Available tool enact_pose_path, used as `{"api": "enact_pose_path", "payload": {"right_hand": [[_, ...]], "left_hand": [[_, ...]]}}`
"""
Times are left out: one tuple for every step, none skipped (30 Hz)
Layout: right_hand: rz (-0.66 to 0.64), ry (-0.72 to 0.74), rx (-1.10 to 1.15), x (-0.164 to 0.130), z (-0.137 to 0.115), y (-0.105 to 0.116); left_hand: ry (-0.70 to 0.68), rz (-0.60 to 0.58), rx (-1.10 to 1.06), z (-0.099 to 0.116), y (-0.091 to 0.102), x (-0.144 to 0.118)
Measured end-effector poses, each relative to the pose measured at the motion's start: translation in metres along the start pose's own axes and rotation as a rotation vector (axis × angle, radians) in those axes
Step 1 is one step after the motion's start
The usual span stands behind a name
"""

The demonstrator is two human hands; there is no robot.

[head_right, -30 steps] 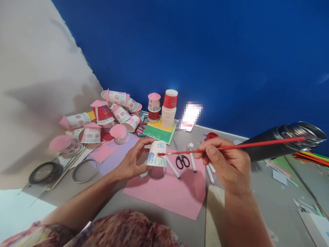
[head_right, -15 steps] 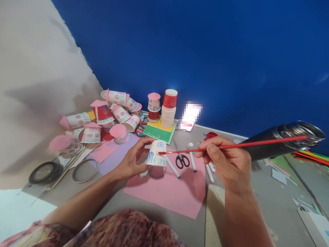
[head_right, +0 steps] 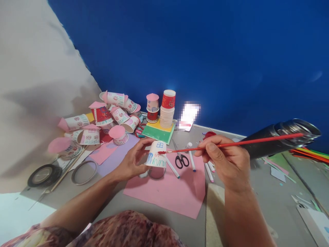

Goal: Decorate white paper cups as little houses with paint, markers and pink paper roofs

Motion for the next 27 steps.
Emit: {"api": "enact_pose_path", "payload": {"right_hand": [[-0.008, 0.000, -0.002, 0.0002, 0.0005, -0.0001], [-0.013, -0.002, -0.001, 0.0003, 0.0010, -0.0003], [-0.013, -0.002, 0.000, 0.0004, 0.0013, -0.0004], [-0.012, -0.002, 0.001, 0.0005, 0.0014, -0.0004], [-0.008, 0.001, 0.001, 0.0006, 0.0012, -0.0005], [-0.005, 0.007, 0.000, 0.0006, 0.0009, -0.0007], [-0.002, 0.010, 0.001, 0.0005, 0.0006, -0.0009], [-0.003, 0.010, 0.002, 0.0004, 0.0003, -0.0012], [-0.008, 0.008, 0.005, 0.0003, 0.0003, -0.0016], [-0.011, 0.004, 0.009, 0.0002, 0.0004, -0.0019], [-0.011, 0.001, 0.012, 0.0001, 0.0006, -0.0019], [-0.009, 0.004, 0.015, 0.0002, 0.0007, -0.0019], [-0.005, 0.010, 0.020, 0.0003, 0.0009, -0.0018], [-0.002, 0.016, 0.025, 0.0006, 0.0011, -0.0018], [-0.002, 0.021, 0.030, 0.0010, 0.0013, -0.0019], [-0.006, 0.025, 0.034, 0.0015, 0.0014, -0.0023], [-0.016, 0.026, 0.037, 0.0019, 0.0014, -0.0030], [-0.026, 0.024, 0.039, 0.0022, 0.0013, -0.0037], [-0.034, 0.021, 0.040, 0.0023, 0.0012, -0.0043], [-0.042, 0.020, 0.041, 0.0022, 0.0008, -0.0047], [-0.046, 0.018, 0.042, 0.0019, 0.0005, -0.0049], [-0.046, 0.017, 0.042, 0.0015, 0.0002, -0.0048], [-0.040, 0.018, 0.038, 0.0010, 0.0000, -0.0043], [-0.029, 0.019, 0.031, 0.0005, 0.0000, -0.0035], [-0.022, 0.017, 0.021, 0.0001, 0.0002, -0.0027], [-0.019, 0.015, 0.012, -0.0002, 0.0005, -0.0021], [-0.021, 0.011, 0.007, -0.0003, 0.0011, -0.0017]], "left_hand": [[-0.002, -0.003, -0.007, 0.0000, -0.0001, -0.0001], [-0.003, -0.007, -0.013, 0.0001, -0.0003, -0.0002], [-0.002, -0.010, -0.015, 0.0002, -0.0004, -0.0002], [0.001, -0.011, -0.015, 0.0003, -0.0004, -0.0004], [0.004, -0.009, -0.012, 0.0002, -0.0003, -0.0005], [0.008, -0.007, -0.010, 0.0000, -0.0002, -0.0006], [0.009, -0.005, -0.011, -0.0002, 0.0000, -0.0006], [0.009, -0.005, -0.016, -0.0004, 0.0000, -0.0006], [0.007, -0.009, -0.024, -0.0004, -0.0001, -0.0006], [0.005, -0.013, -0.034, -0.0004, -0.0003, -0.0005], [0.006, -0.017, -0.043, -0.0001, -0.0005, -0.0004], [0.008, -0.018, -0.048, 0.0004, -0.0007, -0.0004], [0.011, -0.018, -0.050, 0.0011, -0.0008, -0.0003], [0.016, -0.017, -0.048, 0.0018, -0.0009, -0.0003], [0.018, -0.016, -0.045, 0.0025, -0.0010, -0.0003], [0.021, -0.015, -0.041, 0.0030, -0.0010, -0.0002], [0.022, -0.016, -0.037, 0.0034, -0.0010, -0.0001], [0.020, -0.017, -0.034, 0.0035, -0.0010, 0.0001], [0.016, -0.019, -0.034, 0.0034, -0.0009, 0.0002], [0.009, -0.020, -0.036, 0.0032, -0.0007, 0.0003], [0.003, -0.021, -0.039, 0.0028, -0.0005, 0.0004], [0.001, -0.020, -0.040, 0.0022, -0.0003, 0.0005], [-0.001, -0.020, -0.041, 0.0016, -0.0001, 0.0004], [-0.001, -0.020, -0.042, 0.0010, 0.0000, 0.0004], [0.000, -0.020, -0.044, 0.0003, 0.0001, 0.0004], [0.000, -0.021, -0.047, -0.0004, 0.0002, 0.0003], [-0.002, -0.023, -0.053, -0.0011, 0.0004, 0.0003]]}}
Point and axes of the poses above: each hand's wrist, its own x-axis towards the middle knuckle, its own y-axis out of the back of the hand, z = x × y, the point moved 4 cm from there along x, towards the middle knuckle, and after that the axes turned 12 degrees about -z, right-handed, at the moved point
